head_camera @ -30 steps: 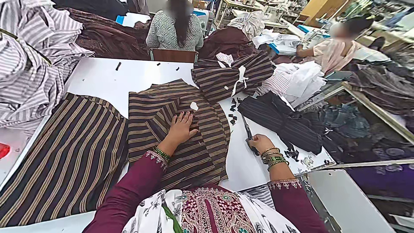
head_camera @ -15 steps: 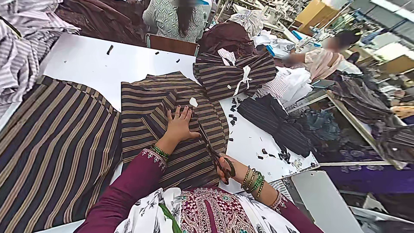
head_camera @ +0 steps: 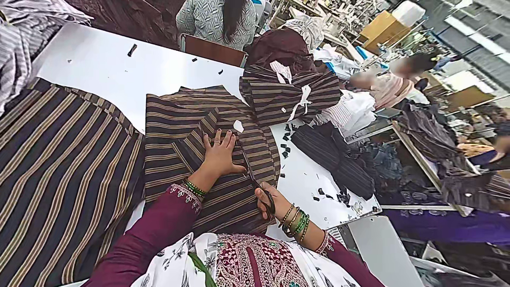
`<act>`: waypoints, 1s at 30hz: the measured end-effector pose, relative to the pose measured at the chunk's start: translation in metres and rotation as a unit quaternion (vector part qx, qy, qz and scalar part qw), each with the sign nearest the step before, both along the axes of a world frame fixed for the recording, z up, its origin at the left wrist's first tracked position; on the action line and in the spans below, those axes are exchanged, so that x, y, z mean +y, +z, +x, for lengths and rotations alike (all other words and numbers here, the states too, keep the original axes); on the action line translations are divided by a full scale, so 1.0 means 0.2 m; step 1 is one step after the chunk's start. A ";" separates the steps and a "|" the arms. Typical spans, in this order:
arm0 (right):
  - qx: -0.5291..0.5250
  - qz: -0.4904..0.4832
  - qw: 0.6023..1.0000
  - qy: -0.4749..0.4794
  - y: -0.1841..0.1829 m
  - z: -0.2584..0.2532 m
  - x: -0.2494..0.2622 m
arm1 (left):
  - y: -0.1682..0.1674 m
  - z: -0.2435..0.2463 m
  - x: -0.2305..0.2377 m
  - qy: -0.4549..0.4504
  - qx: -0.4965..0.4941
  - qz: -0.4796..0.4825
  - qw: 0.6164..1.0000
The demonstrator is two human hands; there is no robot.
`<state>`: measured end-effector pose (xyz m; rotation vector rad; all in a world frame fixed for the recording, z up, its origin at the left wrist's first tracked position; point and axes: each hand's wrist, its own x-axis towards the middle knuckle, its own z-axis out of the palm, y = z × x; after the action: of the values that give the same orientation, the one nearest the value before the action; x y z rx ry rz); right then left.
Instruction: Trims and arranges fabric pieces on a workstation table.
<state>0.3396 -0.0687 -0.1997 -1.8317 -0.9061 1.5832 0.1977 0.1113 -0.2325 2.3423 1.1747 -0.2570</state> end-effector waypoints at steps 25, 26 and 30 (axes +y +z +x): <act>0.039 -0.018 0.999 0.012 -0.03 0.04 0.02 | 0.00 0.00 0.00 0.002 -0.003 -0.005 1.000; 0.038 -0.022 0.999 0.010 -0.03 0.03 0.03 | 0.00 0.00 0.00 0.002 -0.001 -0.007 1.000; 0.027 -0.023 0.999 0.006 -0.02 0.02 0.05 | 0.01 0.00 0.01 -0.001 0.010 -0.009 1.000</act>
<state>0.3434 -0.0594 -0.2035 -1.8085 -0.8642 1.6664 0.1983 0.1124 -0.2305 2.3294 1.1748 -0.2909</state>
